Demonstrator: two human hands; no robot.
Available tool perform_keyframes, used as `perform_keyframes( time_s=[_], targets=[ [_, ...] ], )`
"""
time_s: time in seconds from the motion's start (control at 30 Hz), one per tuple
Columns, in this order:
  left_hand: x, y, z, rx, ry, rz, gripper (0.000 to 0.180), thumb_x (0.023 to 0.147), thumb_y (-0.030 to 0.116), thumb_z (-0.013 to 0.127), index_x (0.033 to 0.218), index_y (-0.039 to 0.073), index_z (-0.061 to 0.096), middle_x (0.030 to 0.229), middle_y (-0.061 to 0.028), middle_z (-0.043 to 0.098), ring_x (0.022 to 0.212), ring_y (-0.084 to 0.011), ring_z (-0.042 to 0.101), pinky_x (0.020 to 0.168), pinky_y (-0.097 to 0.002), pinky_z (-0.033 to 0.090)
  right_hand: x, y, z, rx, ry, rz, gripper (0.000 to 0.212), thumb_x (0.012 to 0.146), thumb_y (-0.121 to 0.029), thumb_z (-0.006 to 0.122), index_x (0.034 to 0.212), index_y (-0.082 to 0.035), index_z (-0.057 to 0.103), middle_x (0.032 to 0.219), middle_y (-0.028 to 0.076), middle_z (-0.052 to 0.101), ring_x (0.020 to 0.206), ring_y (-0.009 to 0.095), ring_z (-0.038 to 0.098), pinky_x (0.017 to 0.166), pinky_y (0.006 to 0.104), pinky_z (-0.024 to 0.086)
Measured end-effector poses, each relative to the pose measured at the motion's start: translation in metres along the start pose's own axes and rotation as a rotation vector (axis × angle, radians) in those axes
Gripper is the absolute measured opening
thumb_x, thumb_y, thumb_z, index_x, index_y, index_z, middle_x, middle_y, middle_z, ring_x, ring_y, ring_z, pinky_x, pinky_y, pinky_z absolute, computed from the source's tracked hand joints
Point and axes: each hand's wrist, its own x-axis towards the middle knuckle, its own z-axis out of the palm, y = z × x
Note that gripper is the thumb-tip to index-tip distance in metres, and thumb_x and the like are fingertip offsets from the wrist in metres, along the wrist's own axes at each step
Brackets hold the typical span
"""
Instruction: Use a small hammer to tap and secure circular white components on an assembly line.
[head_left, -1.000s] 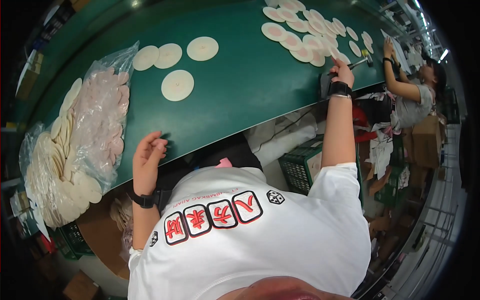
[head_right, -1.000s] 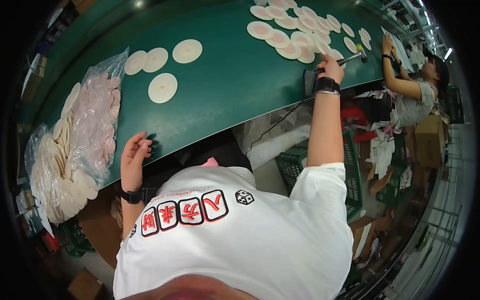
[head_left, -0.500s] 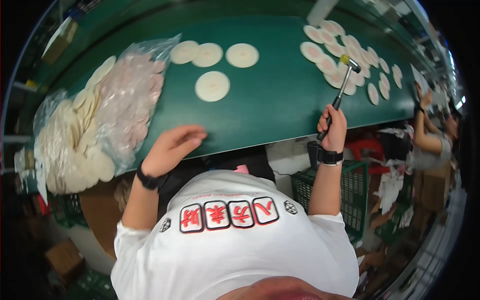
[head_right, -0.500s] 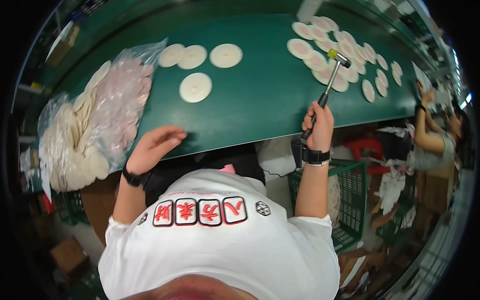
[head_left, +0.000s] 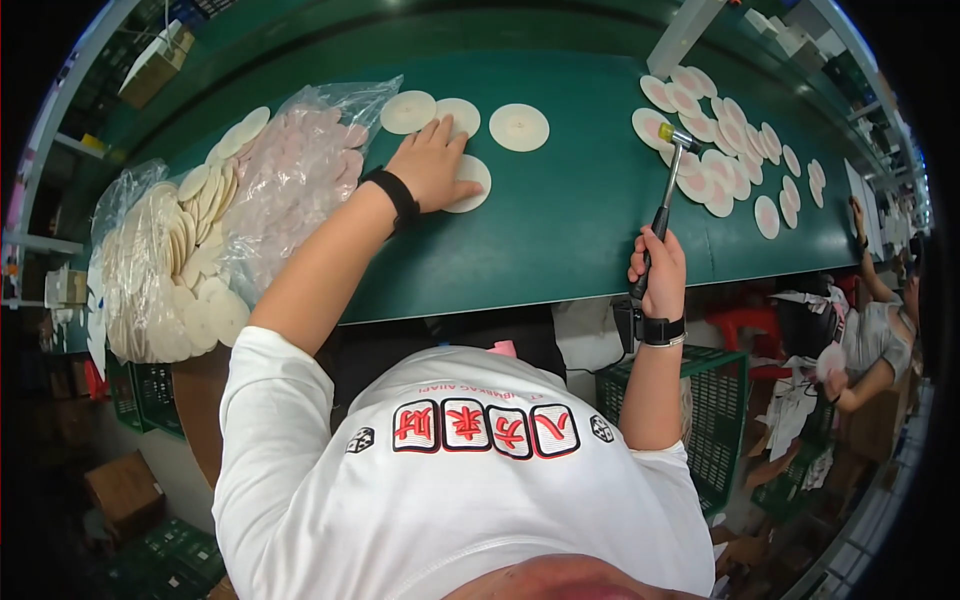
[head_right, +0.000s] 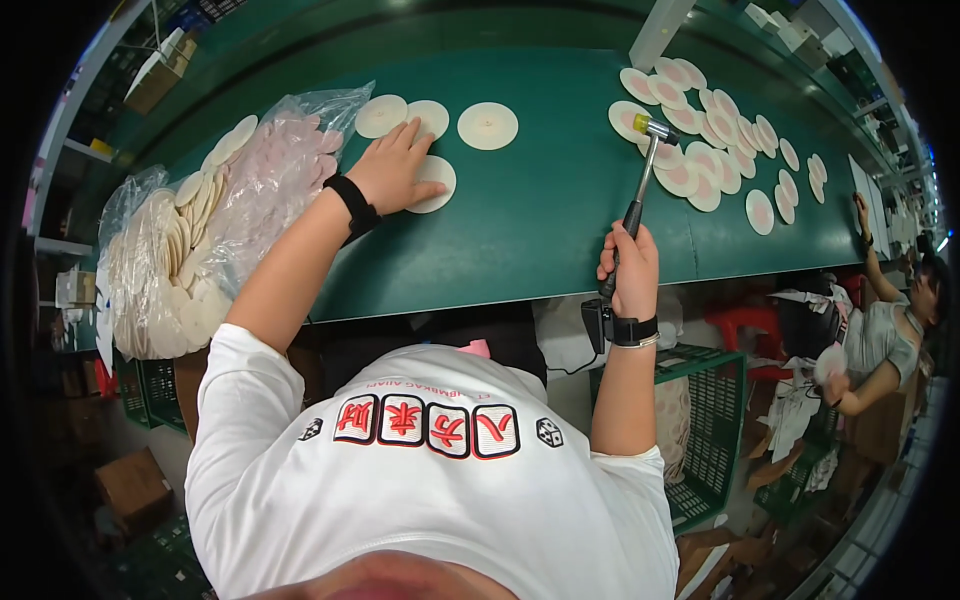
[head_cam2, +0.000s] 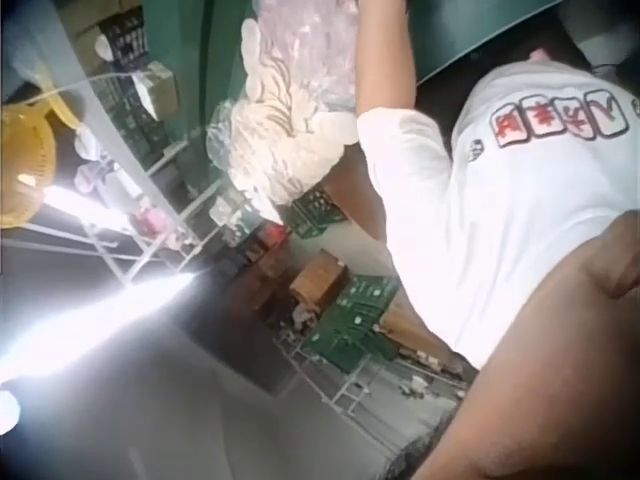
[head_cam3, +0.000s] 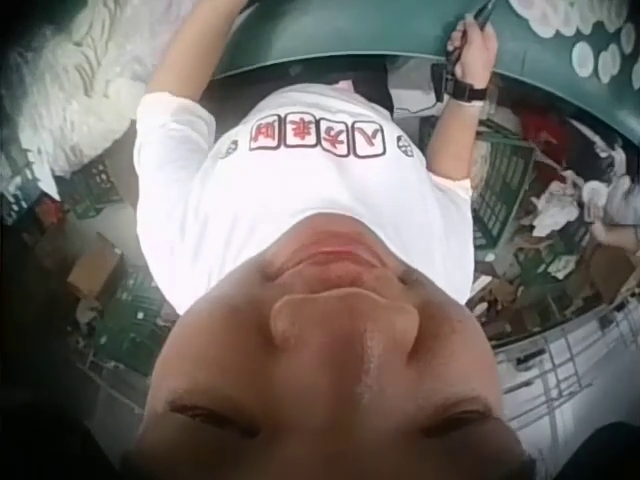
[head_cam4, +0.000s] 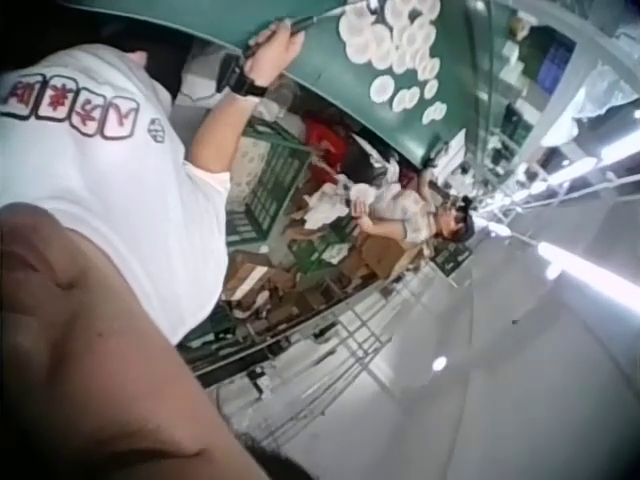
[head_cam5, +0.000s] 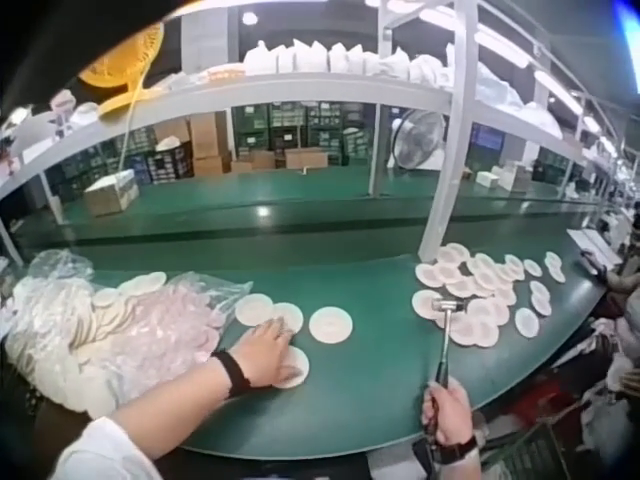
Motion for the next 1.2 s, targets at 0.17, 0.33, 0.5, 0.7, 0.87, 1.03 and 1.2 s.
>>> perform_keyframes(
  time_s=[0.17, 0.33, 0.5, 0.7, 0.87, 1.03, 1.2],
  targets=[
    [-0.016, 0.005, 0.005, -0.059, -0.041, 0.047, 0.081, 0.095, 0.051, 0.066, 0.154, 0.002, 0.042, 0.164, -0.0272, 0.031, 0.151, -0.0416, 0.033, 0.121, -0.0503, 0.031, -0.005, -0.001, 0.001, 0.010, 0.033, -0.011, 0.010, 0.105, -0.015, 0.059, 0.108, -0.006, 0.058, 0.083, 0.001, 0.056, 0.055, 0.007, 0.047, 0.046, 0.0252, 0.039],
    [-0.081, 0.025, -0.002, -0.142, -0.066, 0.200, 0.082, 0.093, 0.050, 0.069, 0.154, 0.003, 0.041, 0.164, -0.0249, 0.032, 0.151, -0.0405, 0.034, 0.121, -0.0514, 0.032, -0.006, -0.001, -0.004, -0.033, 0.021, -0.017, 0.009, 0.104, -0.015, 0.060, 0.107, -0.006, 0.057, 0.083, 0.000, 0.055, 0.055, 0.007, 0.046, 0.046, 0.0248, 0.039],
    [-0.118, 0.037, 0.000, -0.207, -0.032, 0.205, 0.082, 0.089, 0.044, 0.075, 0.153, 0.004, 0.043, 0.163, -0.0242, 0.032, 0.150, -0.0400, 0.035, 0.120, -0.0538, 0.033, -0.002, -0.004, -0.005, -0.060, -0.024, 0.018, 0.009, 0.104, -0.015, 0.061, 0.106, -0.007, 0.057, 0.082, 0.000, 0.055, 0.055, 0.006, 0.046, 0.046, 0.0244, 0.039],
    [-0.136, 0.045, -0.014, -0.154, -0.003, 0.137, 0.078, 0.087, 0.041, 0.077, 0.150, 0.005, 0.047, 0.162, -0.0195, 0.037, 0.148, -0.0375, 0.037, 0.120, -0.0546, 0.032, -0.001, -0.001, -0.006, -0.053, -0.030, 0.031, 0.009, 0.104, -0.015, 0.061, 0.106, -0.007, 0.058, 0.083, 0.000, 0.055, 0.055, 0.006, 0.047, 0.046, 0.0238, 0.039],
    [-0.156, 0.052, -0.015, -0.145, -0.031, 0.178, 0.074, 0.088, 0.040, 0.076, 0.147, 0.006, 0.049, 0.157, -0.0149, 0.045, 0.145, -0.0347, 0.042, 0.120, -0.0547, 0.033, 0.001, -0.003, -0.007, -0.057, -0.024, 0.028, 0.009, 0.104, -0.015, 0.061, 0.107, -0.007, 0.058, 0.083, 0.000, 0.054, 0.056, 0.006, 0.047, 0.046, 0.0235, 0.039],
    [-0.167, 0.040, -0.020, -0.089, 0.018, 0.064, 0.069, 0.089, 0.041, 0.074, 0.145, 0.006, 0.051, 0.152, -0.0159, 0.050, 0.143, -0.0342, 0.045, 0.118, -0.0551, 0.033, -0.001, -0.002, -0.008, -0.063, -0.021, 0.032, 0.009, 0.104, -0.015, 0.062, 0.107, -0.007, 0.058, 0.082, -0.001, 0.054, 0.055, 0.005, 0.047, 0.046, 0.0233, 0.039],
    [-0.139, 0.039, -0.038, -0.258, 0.049, 0.086, 0.066, 0.091, 0.041, 0.073, 0.143, 0.005, 0.053, 0.150, -0.0187, 0.051, 0.139, -0.0357, 0.048, 0.115, -0.0533, 0.036, -0.001, -0.003, -0.006, -0.092, -0.012, 0.035, 0.010, 0.103, -0.016, 0.063, 0.106, -0.007, 0.058, 0.081, -0.001, 0.054, 0.054, 0.005, 0.047, 0.045, 0.0233, 0.039]
  ],
)
